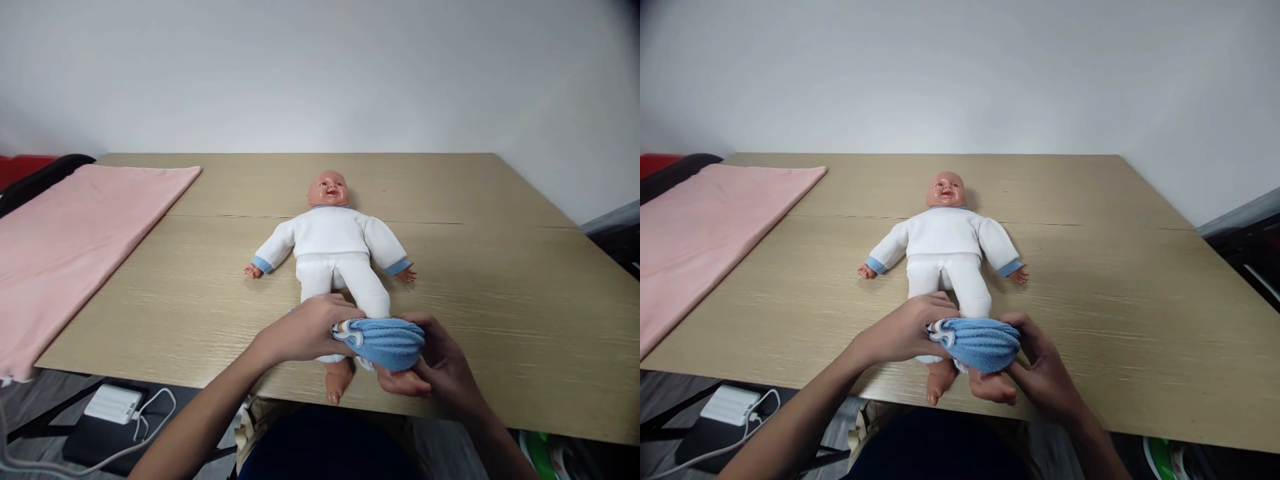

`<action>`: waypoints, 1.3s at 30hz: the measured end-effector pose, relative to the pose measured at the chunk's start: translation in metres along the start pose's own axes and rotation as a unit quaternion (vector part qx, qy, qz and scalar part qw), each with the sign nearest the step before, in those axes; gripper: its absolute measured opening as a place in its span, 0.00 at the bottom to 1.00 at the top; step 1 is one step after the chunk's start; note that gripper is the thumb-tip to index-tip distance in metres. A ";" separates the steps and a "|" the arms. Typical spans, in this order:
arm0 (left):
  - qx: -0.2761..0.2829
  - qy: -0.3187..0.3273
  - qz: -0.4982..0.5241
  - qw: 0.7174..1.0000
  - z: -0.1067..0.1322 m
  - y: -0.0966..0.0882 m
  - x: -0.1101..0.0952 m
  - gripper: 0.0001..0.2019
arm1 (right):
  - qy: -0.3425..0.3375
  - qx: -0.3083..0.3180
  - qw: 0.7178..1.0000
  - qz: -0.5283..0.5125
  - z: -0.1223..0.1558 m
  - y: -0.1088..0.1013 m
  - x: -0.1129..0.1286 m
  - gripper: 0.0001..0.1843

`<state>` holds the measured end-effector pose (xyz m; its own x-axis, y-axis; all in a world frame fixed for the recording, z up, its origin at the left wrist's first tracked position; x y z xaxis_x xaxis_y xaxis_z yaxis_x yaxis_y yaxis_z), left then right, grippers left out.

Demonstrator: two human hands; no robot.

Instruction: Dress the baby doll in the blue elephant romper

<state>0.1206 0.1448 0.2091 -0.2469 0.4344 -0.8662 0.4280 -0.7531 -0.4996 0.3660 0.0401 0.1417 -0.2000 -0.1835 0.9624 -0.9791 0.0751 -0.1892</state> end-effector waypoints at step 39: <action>-0.365 -0.147 0.142 0.908 0.051 -0.018 0.052 0.12 | -0.037 0.076 0.992 0.094 -0.098 0.005 0.012 0.15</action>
Point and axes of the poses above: each hand's wrist, its own z-axis away from the middle knuckle, its own y-axis out of the palm, x = y × z, the point moved 3 cm from there along -z, towards the middle knuckle, and after that the axes turned 7 degrees about -y, right-handed, at the moved point
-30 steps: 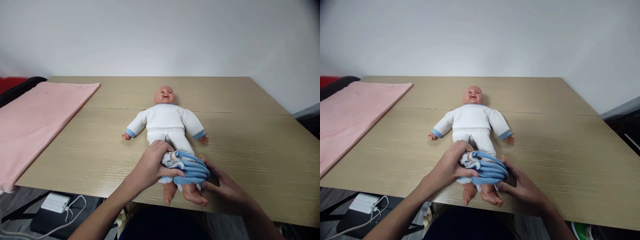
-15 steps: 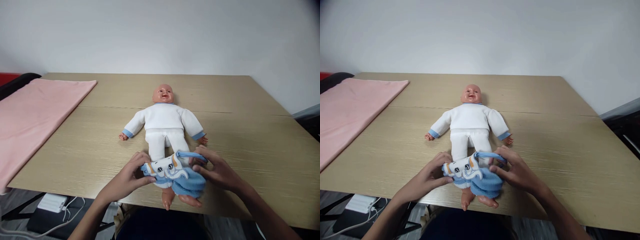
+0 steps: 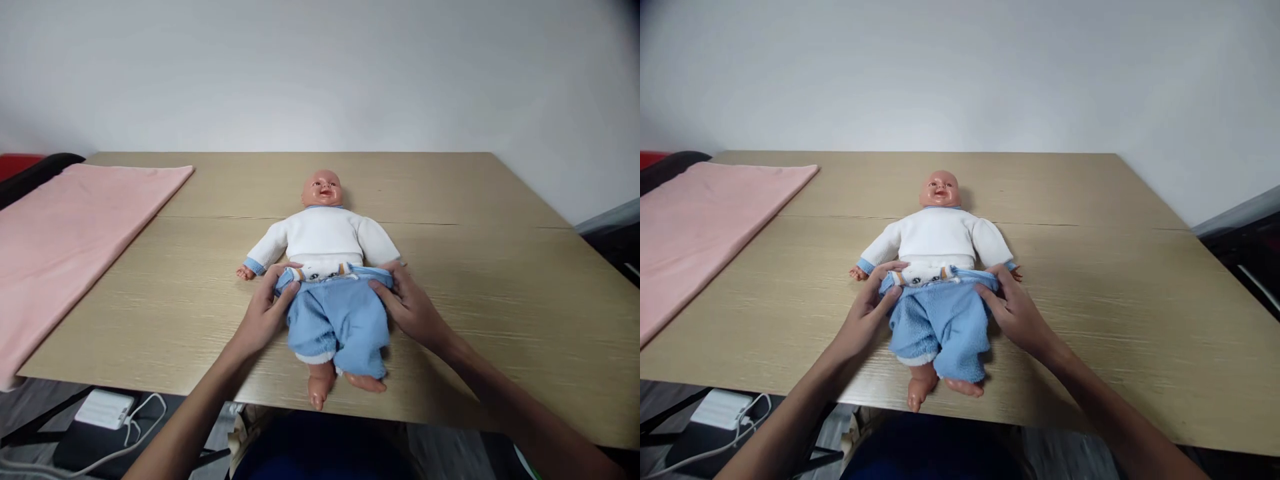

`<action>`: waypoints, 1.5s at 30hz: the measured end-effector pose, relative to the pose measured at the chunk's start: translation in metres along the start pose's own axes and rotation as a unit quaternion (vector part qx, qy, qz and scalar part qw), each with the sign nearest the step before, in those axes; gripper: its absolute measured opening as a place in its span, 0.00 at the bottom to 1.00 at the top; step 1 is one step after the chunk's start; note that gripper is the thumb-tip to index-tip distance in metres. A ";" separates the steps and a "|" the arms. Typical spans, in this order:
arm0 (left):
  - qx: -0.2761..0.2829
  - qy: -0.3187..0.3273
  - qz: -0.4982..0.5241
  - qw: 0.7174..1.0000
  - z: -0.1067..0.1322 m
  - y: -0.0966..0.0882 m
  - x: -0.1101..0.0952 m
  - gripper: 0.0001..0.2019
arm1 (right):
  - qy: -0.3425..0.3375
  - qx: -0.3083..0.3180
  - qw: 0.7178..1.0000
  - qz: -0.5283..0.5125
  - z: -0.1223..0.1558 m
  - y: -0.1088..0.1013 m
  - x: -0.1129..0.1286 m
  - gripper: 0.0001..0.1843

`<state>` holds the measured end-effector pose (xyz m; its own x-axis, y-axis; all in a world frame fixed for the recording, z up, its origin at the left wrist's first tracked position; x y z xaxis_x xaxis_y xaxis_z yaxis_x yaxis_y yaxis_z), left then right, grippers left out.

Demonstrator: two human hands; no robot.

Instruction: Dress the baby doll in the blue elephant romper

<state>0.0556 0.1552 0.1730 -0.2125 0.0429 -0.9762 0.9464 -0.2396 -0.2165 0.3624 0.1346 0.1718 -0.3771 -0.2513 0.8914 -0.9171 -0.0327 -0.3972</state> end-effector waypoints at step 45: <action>0.022 -0.113 0.209 0.971 -0.047 -0.014 0.027 0.19 | 0.041 -0.026 0.984 -0.173 -0.043 0.017 -0.059 0.28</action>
Point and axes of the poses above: each hand's wrist, its own z-axis away from the middle knuckle, its own y-axis out of the palm, x = y × z, the point moved 3 cm from there along -z, towards the middle knuckle, and after that the axes turned 7 degrees about -y, right-handed, at the moved point
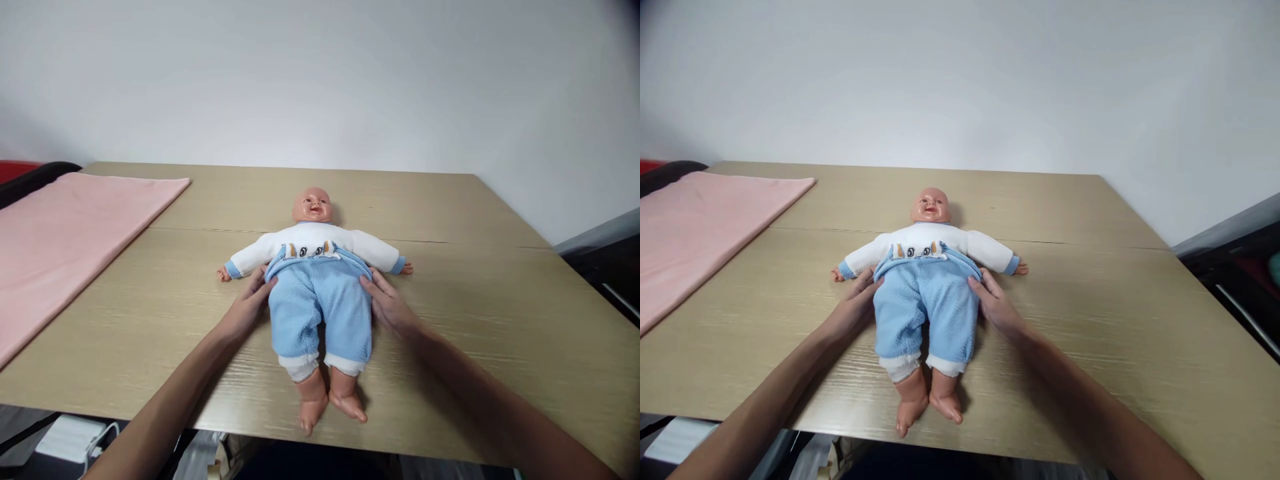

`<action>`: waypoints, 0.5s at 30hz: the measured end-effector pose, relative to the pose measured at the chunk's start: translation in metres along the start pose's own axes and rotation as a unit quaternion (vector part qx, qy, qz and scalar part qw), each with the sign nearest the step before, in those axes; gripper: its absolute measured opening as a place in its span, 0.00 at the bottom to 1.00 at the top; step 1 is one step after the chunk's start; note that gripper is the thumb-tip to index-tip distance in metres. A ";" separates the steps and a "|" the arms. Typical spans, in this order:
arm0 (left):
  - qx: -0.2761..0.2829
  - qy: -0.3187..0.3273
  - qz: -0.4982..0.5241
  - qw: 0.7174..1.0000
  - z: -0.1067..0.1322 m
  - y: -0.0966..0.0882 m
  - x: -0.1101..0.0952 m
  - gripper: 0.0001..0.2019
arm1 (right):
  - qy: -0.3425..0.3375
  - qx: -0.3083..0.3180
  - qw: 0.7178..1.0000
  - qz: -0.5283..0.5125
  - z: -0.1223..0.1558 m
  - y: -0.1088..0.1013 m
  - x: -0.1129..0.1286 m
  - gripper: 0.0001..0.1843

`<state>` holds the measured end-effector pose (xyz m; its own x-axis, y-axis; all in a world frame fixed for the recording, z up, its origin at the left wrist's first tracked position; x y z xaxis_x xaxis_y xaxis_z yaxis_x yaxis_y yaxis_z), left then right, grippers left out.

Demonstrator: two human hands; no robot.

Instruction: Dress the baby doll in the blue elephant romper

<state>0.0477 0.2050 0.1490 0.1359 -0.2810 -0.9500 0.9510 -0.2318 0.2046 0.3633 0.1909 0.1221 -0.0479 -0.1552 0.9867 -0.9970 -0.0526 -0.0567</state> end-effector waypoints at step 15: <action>-0.006 0.019 0.021 1.000 -0.026 -0.007 0.005 0.20 | -0.013 0.009 0.999 -0.043 -0.017 -0.004 0.005 0.19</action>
Point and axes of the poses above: each hand's wrist, its own z-axis away from the middle knuckle, its own y-axis out of the palm, x = y × z, the point moved 3 cm from there along -z, towards the middle knuckle, and after that the axes turned 7 degrees about -y, right-handed, at the moved point
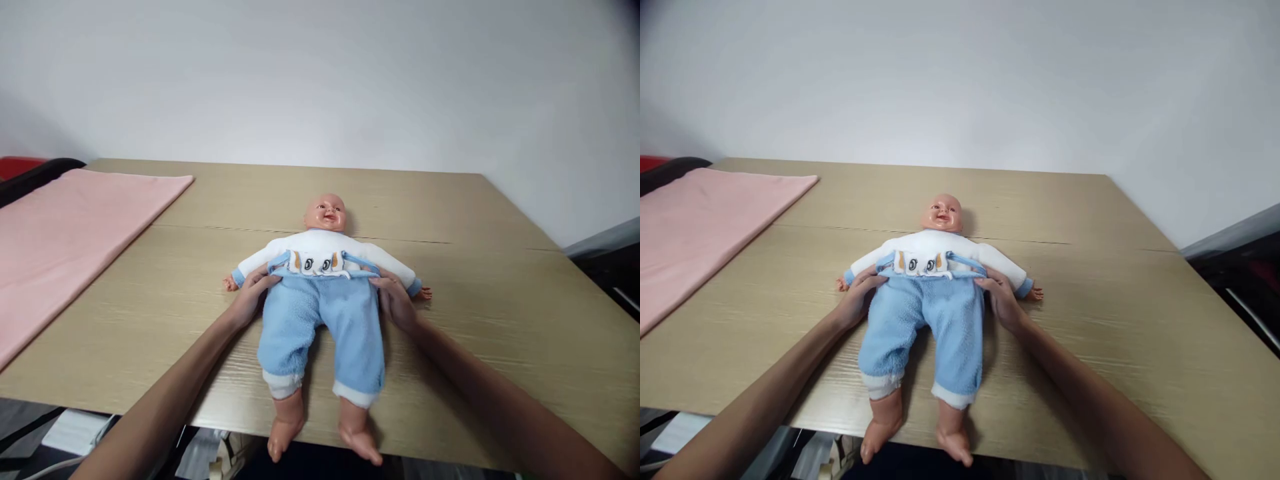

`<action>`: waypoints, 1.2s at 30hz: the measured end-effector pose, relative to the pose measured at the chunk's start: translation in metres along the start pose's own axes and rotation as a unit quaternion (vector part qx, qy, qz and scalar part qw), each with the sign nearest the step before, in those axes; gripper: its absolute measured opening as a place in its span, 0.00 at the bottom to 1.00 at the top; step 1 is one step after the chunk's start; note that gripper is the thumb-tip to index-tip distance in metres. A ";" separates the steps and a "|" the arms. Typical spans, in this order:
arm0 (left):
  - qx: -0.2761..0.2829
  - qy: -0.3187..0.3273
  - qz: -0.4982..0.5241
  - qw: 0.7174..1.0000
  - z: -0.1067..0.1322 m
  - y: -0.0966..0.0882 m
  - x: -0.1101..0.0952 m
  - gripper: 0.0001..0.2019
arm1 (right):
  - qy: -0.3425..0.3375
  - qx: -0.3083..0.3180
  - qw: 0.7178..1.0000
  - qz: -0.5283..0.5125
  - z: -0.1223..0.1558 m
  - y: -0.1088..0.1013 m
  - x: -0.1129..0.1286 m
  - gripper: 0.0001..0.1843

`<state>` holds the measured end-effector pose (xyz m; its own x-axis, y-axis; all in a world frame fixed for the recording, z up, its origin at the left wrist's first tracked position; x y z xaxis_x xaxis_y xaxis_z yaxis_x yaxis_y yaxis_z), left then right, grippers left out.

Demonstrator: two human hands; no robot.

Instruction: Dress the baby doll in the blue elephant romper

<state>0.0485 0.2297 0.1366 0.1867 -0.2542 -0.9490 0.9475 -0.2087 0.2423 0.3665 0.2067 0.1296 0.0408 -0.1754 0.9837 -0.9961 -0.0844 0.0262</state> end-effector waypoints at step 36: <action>-0.139 0.189 -0.046 0.971 -0.033 0.000 -0.012 0.23 | -0.230 -0.057 0.905 0.354 -0.078 0.041 0.088 0.11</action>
<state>0.0547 0.2642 0.1416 0.1312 0.1294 -0.9829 0.9882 0.0616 0.1400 0.3233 0.2641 0.2309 -0.6078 -0.5386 0.5835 -0.7863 0.3054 -0.5370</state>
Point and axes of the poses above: each hand's wrist, its own z-axis away from the middle knuckle, its own y-axis out of the palm, x = y × z, the point moved 3 cm from there along -z, towards the middle knuckle, and after that the axes turned 7 degrees about -y, right-handed, at the moved point
